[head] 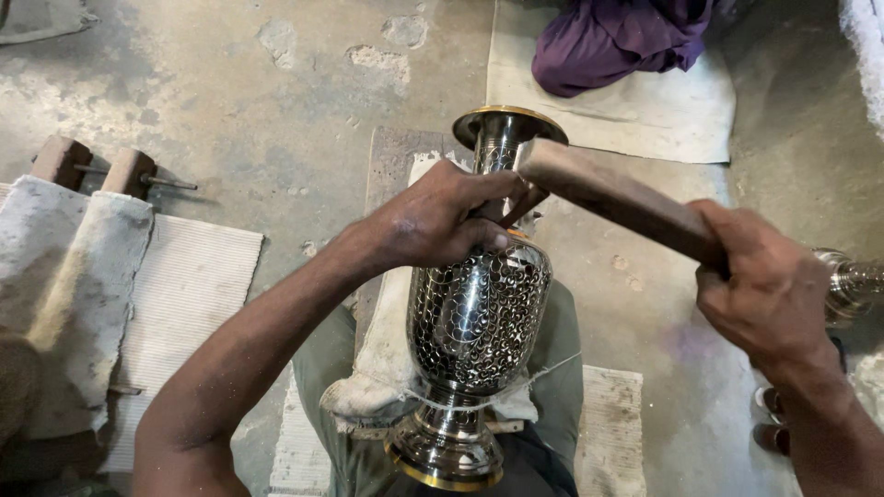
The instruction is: The person sits on the floor with an engraved metal vase held between their legs. They position a small punch against the vase surface and repeatedly strike it with a wooden mallet, repositioning the punch and rotating the vase to work the patterned surface.
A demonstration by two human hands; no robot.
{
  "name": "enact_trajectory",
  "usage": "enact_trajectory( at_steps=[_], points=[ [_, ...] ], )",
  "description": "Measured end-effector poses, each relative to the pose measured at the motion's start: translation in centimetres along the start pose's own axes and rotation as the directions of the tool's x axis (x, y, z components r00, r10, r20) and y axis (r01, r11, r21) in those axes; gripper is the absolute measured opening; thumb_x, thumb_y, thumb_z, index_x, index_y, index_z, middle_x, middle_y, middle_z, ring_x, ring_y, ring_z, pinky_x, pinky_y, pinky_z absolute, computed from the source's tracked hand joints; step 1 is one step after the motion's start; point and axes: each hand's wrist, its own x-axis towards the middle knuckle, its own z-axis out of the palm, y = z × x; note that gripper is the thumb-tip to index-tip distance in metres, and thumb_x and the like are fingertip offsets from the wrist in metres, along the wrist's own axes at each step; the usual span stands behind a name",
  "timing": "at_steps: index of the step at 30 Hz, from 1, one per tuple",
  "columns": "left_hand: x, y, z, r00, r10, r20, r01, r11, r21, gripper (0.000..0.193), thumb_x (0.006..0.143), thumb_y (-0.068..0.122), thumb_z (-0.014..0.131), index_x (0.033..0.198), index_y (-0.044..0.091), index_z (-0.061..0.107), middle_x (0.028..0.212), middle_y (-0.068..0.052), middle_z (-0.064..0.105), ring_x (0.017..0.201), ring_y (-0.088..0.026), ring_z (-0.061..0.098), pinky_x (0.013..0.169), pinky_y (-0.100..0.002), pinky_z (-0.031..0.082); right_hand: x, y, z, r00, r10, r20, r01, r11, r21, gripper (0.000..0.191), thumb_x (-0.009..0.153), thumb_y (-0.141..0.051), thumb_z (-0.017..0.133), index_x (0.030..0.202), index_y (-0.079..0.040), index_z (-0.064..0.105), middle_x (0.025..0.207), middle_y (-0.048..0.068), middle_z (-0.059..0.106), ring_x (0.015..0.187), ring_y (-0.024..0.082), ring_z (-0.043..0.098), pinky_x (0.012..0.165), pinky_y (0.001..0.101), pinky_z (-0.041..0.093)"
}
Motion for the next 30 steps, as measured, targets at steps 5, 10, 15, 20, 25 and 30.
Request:
enact_trajectory(
  at_steps=[5, 10, 15, 20, 25, 30],
  points=[
    [-0.4, 0.7, 0.2, 0.995, -0.068, -0.072, 0.072, 0.996, 0.053, 0.033, 0.091, 0.011, 0.076, 0.122, 0.007, 0.062, 0.084, -0.009, 0.076, 0.078, -0.023, 0.078, 0.068, -0.040, 0.062, -0.3, -1.1, -0.3, 0.995, 0.088, 0.052, -0.076, 0.979, -0.187, 0.047, 0.090, -0.003, 0.065, 0.137, -0.006, 0.061, 0.079, 0.012, 0.069, 0.058, 0.021, 0.063, 0.053, 0.0358, 0.056],
    [-2.8, 2.7, 0.7, 0.937, -0.271, -0.219, 0.265, 0.963, -0.056, 0.052, 0.092, 0.015, 0.076, 0.139, 0.009, 0.054, 0.073, -0.006, 0.066, 0.059, -0.017, 0.061, 0.055, -0.033, 0.052, -2.0, 0.8, -1.0, 0.934, -0.287, -0.215, 0.213, 0.926, -0.312, 0.032, 0.098, -0.022, 0.078, 0.119, -0.008, 0.059, 0.090, 0.011, 0.069, 0.077, 0.022, 0.068, 0.074, 0.0358, 0.060],
    [-5.1, 3.6, 2.0, 0.954, -0.184, -0.238, 0.130, 0.965, -0.226, 0.048, 0.092, 0.010, 0.079, 0.135, 0.006, 0.057, 0.084, -0.002, 0.065, 0.074, -0.012, 0.063, 0.065, -0.029, 0.057, -4.2, 2.9, 0.5, 0.969, 0.248, -0.013, -0.246, 0.966, 0.075, 0.042, 0.082, -0.027, 0.088, 0.112, -0.008, 0.066, 0.079, 0.010, 0.068, 0.065, 0.020, 0.067, 0.060, 0.0341, 0.059],
    [-5.3, 3.3, 3.0, 0.962, -0.111, -0.249, 0.073, 0.985, -0.157, 0.052, 0.088, 0.008, 0.080, 0.135, 0.005, 0.059, 0.080, -0.003, 0.061, 0.071, -0.011, 0.062, 0.069, -0.030, 0.057, -6.3, 3.5, 2.1, 0.987, 0.094, -0.132, -0.103, 0.993, -0.057, 0.046, 0.093, -0.028, 0.088, 0.125, -0.002, 0.067, 0.082, 0.007, 0.070, 0.073, 0.016, 0.072, 0.067, 0.0294, 0.060],
    [-5.7, 3.5, 3.2, 0.946, -0.207, -0.247, 0.178, 0.975, -0.134, 0.055, 0.085, 0.012, 0.083, 0.134, 0.006, 0.059, 0.072, -0.003, 0.064, 0.063, -0.012, 0.062, 0.063, -0.032, 0.055, -5.8, 2.9, 2.1, 0.990, -0.091, -0.111, 0.096, 0.994, 0.046, 0.041, 0.084, -0.030, 0.085, 0.111, -0.004, 0.068, 0.088, 0.008, 0.071, 0.077, 0.016, 0.072, 0.067, 0.0287, 0.059],
    [-6.2, 3.7, 3.6, 0.949, -0.142, -0.281, 0.115, 0.987, -0.108, 0.057, 0.089, 0.010, 0.080, 0.141, 0.008, 0.056, 0.081, -0.004, 0.069, 0.071, -0.015, 0.067, 0.070, -0.035, 0.058, -4.4, 0.8, 2.4, 0.973, 0.175, 0.148, -0.200, 0.964, 0.175, 0.040, 0.085, -0.027, 0.083, 0.110, -0.001, 0.067, 0.064, 0.009, 0.061, 0.054, 0.019, 0.063, 0.050, 0.0327, 0.052]
  ],
)
